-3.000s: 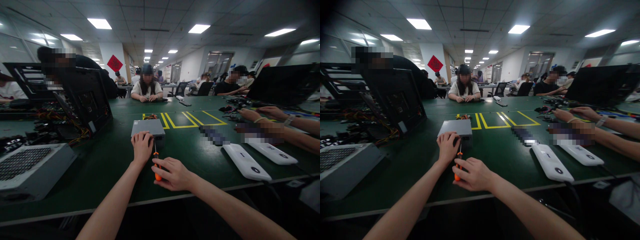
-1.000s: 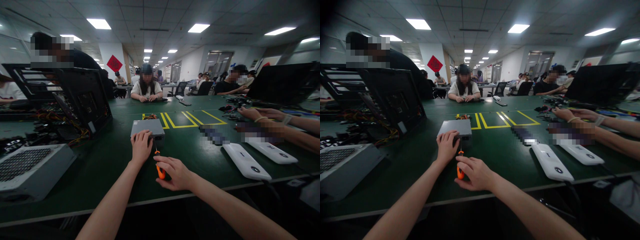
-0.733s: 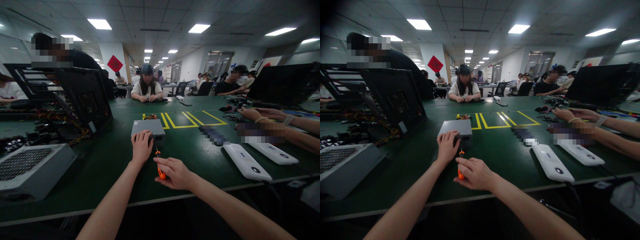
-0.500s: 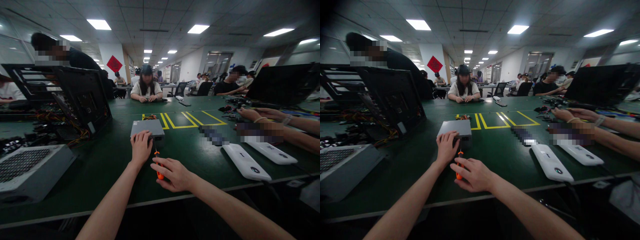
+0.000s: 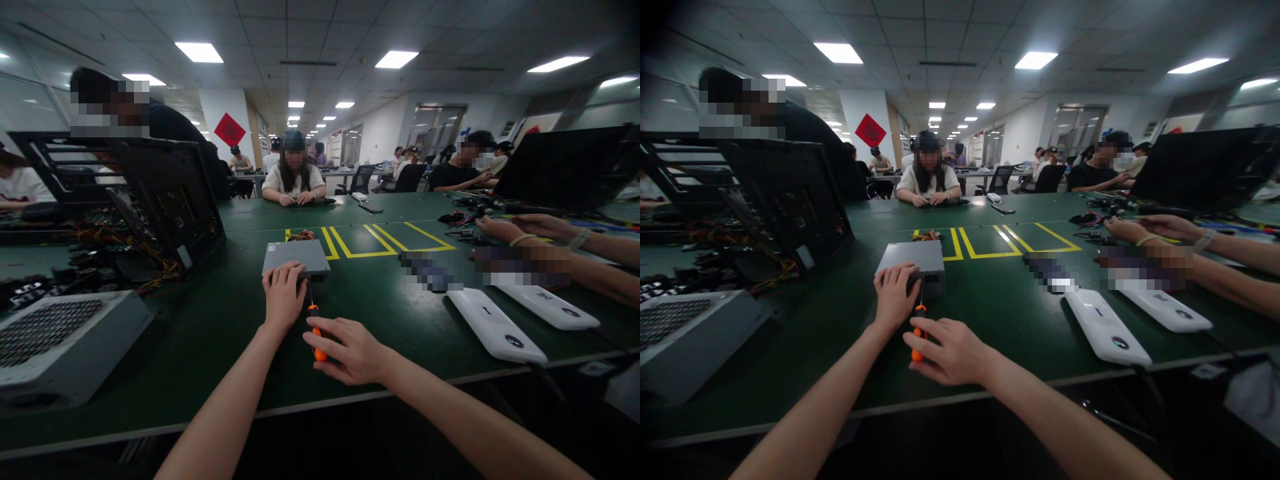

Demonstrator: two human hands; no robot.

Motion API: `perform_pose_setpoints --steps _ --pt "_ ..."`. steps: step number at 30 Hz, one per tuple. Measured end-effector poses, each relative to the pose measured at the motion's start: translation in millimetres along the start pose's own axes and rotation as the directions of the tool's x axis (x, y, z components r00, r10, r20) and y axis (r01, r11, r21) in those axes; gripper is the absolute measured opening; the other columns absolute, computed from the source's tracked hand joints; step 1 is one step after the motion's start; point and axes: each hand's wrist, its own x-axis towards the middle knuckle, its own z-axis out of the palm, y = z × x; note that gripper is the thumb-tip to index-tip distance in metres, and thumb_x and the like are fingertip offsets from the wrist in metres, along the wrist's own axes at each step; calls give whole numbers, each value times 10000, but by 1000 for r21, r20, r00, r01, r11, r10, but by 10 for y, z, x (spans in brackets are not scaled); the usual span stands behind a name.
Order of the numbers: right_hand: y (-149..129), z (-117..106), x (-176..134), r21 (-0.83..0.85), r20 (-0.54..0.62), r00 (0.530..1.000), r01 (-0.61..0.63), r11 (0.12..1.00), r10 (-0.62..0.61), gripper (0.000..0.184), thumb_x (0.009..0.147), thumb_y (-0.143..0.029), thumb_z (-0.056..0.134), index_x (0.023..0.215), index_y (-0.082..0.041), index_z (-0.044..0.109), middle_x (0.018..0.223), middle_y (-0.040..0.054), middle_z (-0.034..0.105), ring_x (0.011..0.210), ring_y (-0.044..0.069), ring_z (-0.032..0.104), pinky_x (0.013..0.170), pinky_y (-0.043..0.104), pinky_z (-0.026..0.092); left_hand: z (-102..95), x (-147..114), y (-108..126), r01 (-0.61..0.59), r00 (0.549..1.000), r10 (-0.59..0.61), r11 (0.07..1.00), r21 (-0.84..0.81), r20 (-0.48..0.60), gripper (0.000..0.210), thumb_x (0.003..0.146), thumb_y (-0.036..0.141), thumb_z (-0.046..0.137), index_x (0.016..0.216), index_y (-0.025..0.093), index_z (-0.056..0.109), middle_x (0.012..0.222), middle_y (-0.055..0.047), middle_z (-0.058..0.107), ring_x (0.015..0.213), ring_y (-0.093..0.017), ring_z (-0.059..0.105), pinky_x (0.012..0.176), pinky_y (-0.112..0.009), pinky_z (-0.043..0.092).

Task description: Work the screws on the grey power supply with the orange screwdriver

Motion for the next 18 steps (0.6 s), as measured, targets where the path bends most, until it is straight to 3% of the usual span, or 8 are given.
perform_pose_setpoints --steps 5,10,15,18 --pt "8 34 -5 43 -75 997 -26 999 29 365 815 -379 533 1050 -115 445 1096 189 583 924 216 614 710 306 526 2 -1 1 0 1000 0 1000 -2 -8 259 835 254 437 1075 238 531 1160 -61 566 1086 -211 476 986 -410 226" --pt "1 29 -4 52 -3 1000 -27 998 27 396 834 -340 471 1148 -104 420 1141 198 543 1040 238 559 759 322 516 15 1 -9 -1 1000 1 1000 -1 -14 257 824 255 459 1068 234 536 1157 -57 568 1081 -208 478 988 -408 225" --pt "5 44 -13 -1 -54 998 -19 1000 19 352 811 -366 536 1051 -120 458 1098 181 584 879 215 621 690 311 524 24 1 -15 -1 1000 1 1000 5 -17 252 825 252 458 1065 238 532 1156 -49 569 1081 -204 478 992 -407 219" --pt "10 52 -12 34 -70 996 -51 998 54 365 802 -396 540 1017 -116 448 1083 192 589 910 227 613 708 318 524 20 -1 -14 1 1000 -1 1000 3 -18 249 829 252 450 1065 239 530 1155 -48 569 1087 -201 474 996 -407 214"
